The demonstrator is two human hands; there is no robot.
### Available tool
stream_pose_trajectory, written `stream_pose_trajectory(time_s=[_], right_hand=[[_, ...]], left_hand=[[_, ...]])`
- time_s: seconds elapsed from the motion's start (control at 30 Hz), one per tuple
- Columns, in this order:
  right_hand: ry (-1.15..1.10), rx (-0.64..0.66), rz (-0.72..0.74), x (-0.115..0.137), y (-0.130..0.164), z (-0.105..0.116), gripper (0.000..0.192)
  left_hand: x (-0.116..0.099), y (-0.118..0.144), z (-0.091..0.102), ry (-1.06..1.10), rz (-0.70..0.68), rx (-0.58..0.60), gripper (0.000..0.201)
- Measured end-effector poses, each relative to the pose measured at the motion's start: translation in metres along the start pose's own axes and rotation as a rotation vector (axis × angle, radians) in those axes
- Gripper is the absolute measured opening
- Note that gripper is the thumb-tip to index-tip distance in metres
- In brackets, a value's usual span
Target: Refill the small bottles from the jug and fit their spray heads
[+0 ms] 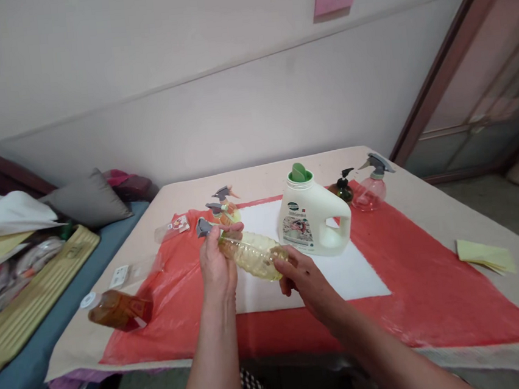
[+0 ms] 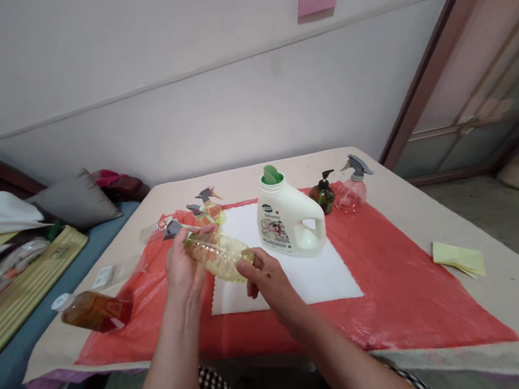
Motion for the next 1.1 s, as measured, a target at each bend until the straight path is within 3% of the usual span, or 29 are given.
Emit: stream_pose_trajectory(time_s=[0.13, 0.23, 0.3, 0.37, 0.5, 0.63, 0.73, 0.87, 0.9, 1.0, 1.1], right_hand=[[0.222, 0.047, 0.023, -0.008, -0.005, 0.004, 0.044], [0.681, -0.017, 0.305, 0.018, -0.004, 0.009, 0.068], [0.941, 0.001, 0.498, 0.031, 0.002, -0.002, 0.085], [1.087, -0.006, 0.587, 0.035, 0.007, -0.009, 0.089], [1.149, -0.167, 0.66, 0.05, 0.008, 0.003, 0.072], [0.968, -0.212, 0.756, 0.08, 0.009, 0.023, 0.063], [0.825, -0.385, 0.746, 0.105, 0.009, 0.069, 0.065], [0.715, -0.846, 0.726, 0.133, 0.022, 0.167, 0.073], [0.711, -0.906, 0.709, 0.135, 0.023, 0.19, 0.073], [0.716, -1.001, 0.574, 0.124, 0.015, 0.249, 0.076], [0.735, -0.956, 0.433, 0.095, -0.004, 0.284, 0.073]], left_hand=[[0.001, -0.001, 0.006, 0.0, -0.001, -0.077, 0.025], [-0.002, 0.008, 0.004, -0.192, -0.104, -0.173, 0.032], [-0.001, 0.019, -0.008, -0.407, -0.175, -0.187, 0.041], [0.002, 0.033, -0.024, -0.536, -0.233, -0.155, 0.043], [0.01, 0.058, -0.058, -0.752, -0.285, -0.002, 0.041], [0.02, 0.07, -0.076, -0.874, -0.282, 0.184, 0.056], [0.015, 0.07, -0.072, -0.851, -0.361, 0.172, 0.058], [0.009, 0.058, -0.054, -0.776, -0.35, 0.055, 0.047], [0.007, 0.055, -0.051, -0.742, -0.344, 0.035, 0.044], [0.004, 0.046, -0.04, -0.621, -0.337, -0.012, 0.036], [0.008, 0.034, -0.03, -0.546, -0.297, -0.04, 0.034]])
Point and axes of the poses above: each hand's wrist, its own y-axis away from the middle knuckle, its own z-axis out of the back of the hand, x = y × z, the point moved 10 cm from there along -y, towards the middle knuckle, and after that the axes turned 13 degrees about z, right-handed, at the moved point
